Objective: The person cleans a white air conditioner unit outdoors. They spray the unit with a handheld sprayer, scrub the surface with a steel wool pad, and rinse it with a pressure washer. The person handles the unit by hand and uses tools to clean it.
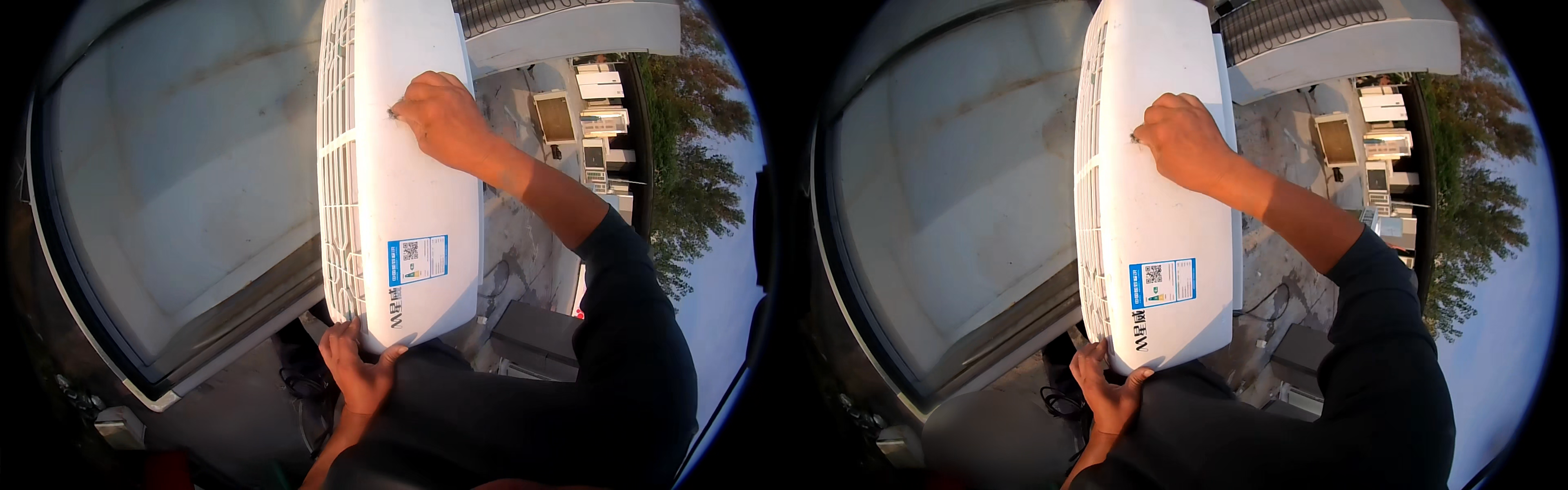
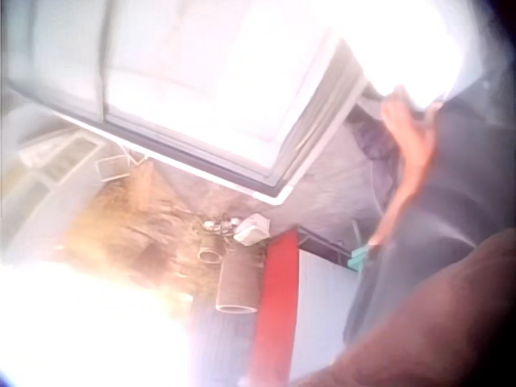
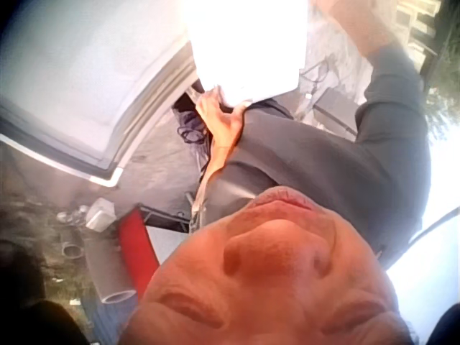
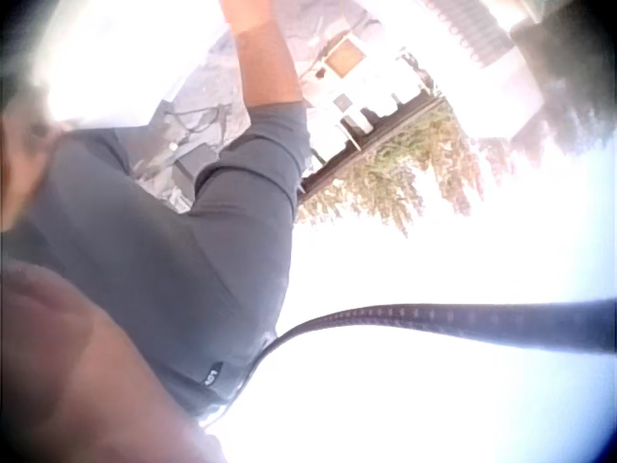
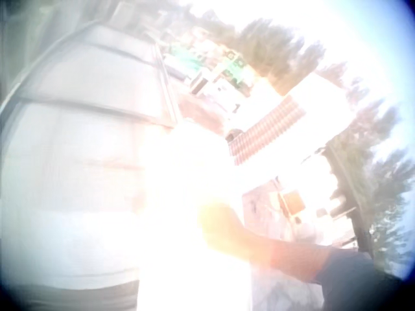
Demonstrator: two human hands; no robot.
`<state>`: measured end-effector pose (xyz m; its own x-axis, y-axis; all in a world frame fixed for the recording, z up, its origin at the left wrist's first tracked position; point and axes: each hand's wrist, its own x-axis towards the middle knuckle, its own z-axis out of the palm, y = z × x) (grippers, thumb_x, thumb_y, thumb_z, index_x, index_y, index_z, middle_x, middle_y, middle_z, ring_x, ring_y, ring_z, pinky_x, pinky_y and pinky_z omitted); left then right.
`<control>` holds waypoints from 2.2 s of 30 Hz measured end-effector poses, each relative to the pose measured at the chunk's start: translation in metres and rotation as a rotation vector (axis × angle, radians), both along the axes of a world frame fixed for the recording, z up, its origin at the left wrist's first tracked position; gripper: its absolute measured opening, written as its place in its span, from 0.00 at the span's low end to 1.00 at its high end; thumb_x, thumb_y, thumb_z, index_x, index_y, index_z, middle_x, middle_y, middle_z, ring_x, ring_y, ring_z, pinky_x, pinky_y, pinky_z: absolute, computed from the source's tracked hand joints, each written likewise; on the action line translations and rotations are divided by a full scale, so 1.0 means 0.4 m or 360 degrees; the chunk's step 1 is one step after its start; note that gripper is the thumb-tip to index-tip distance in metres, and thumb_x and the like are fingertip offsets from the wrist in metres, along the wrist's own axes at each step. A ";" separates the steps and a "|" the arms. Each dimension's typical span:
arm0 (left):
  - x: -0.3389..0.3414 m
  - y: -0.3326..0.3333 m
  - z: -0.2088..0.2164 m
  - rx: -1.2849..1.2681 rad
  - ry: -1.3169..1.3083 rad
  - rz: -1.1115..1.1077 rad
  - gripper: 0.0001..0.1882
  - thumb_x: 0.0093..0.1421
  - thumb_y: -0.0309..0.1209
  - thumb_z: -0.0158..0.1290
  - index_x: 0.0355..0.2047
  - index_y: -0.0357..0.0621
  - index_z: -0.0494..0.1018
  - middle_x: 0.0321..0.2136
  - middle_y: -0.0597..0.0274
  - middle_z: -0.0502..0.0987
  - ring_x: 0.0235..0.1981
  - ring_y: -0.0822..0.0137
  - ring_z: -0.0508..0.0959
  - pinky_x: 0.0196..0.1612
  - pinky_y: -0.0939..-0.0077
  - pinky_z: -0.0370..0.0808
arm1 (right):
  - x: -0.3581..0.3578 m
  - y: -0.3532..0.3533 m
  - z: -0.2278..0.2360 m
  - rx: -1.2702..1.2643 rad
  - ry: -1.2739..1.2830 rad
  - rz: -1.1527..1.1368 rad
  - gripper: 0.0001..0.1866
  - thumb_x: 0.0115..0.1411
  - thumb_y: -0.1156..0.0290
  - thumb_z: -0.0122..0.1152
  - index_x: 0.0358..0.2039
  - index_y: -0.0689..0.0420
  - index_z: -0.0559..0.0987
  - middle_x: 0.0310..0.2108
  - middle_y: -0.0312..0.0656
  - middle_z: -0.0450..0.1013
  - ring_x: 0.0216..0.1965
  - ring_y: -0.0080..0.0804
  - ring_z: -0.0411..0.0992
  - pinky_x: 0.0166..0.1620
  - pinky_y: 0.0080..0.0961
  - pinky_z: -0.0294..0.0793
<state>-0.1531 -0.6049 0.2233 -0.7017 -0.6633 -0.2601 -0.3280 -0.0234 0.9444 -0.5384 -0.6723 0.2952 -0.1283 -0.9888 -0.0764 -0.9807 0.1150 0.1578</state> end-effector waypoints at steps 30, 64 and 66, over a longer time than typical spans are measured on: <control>0.022 -0.005 0.016 -0.0065 -0.0018 0.0100 0.44 0.41 0.47 0.75 0.53 0.30 0.74 0.47 0.50 0.77 0.54 0.44 0.70 0.59 0.53 0.67 | 0.140 0.061 -0.030 -0.0016 0.0325 -0.0035 0.11 0.53 0.81 0.61 0.35 0.57 0.87 0.36 0.38 0.76 0.48 0.37 0.72 0.58 0.37 0.65; 0.094 0.041 -0.007 0.0644 -0.0484 -0.0078 0.46 0.51 0.65 0.65 0.49 0.31 0.74 0.43 0.43 0.77 0.49 0.45 0.72 0.53 0.52 0.71 | 0.465 0.067 0.071 0.0738 0.0056 0.0808 0.06 0.51 0.77 0.63 0.28 0.53 0.85 0.35 0.34 0.76 0.47 0.33 0.71 0.60 0.39 0.66; 0.104 0.051 -0.022 0.0765 -0.0421 -0.0057 0.45 0.50 0.66 0.65 0.46 0.32 0.75 0.42 0.43 0.77 0.49 0.44 0.73 0.53 0.53 0.71 | 0.409 0.042 0.070 0.0722 0.0140 0.0557 0.05 0.53 0.75 0.62 0.29 0.54 0.85 0.36 0.34 0.76 0.48 0.32 0.71 0.59 0.36 0.66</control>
<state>-0.1115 -0.5844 0.2146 -0.5914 -0.4029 -0.6985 -0.5612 -0.4163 0.7154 -0.3750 -0.6556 0.3233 0.1753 -0.8443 -0.5064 -0.9291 -0.3120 0.1986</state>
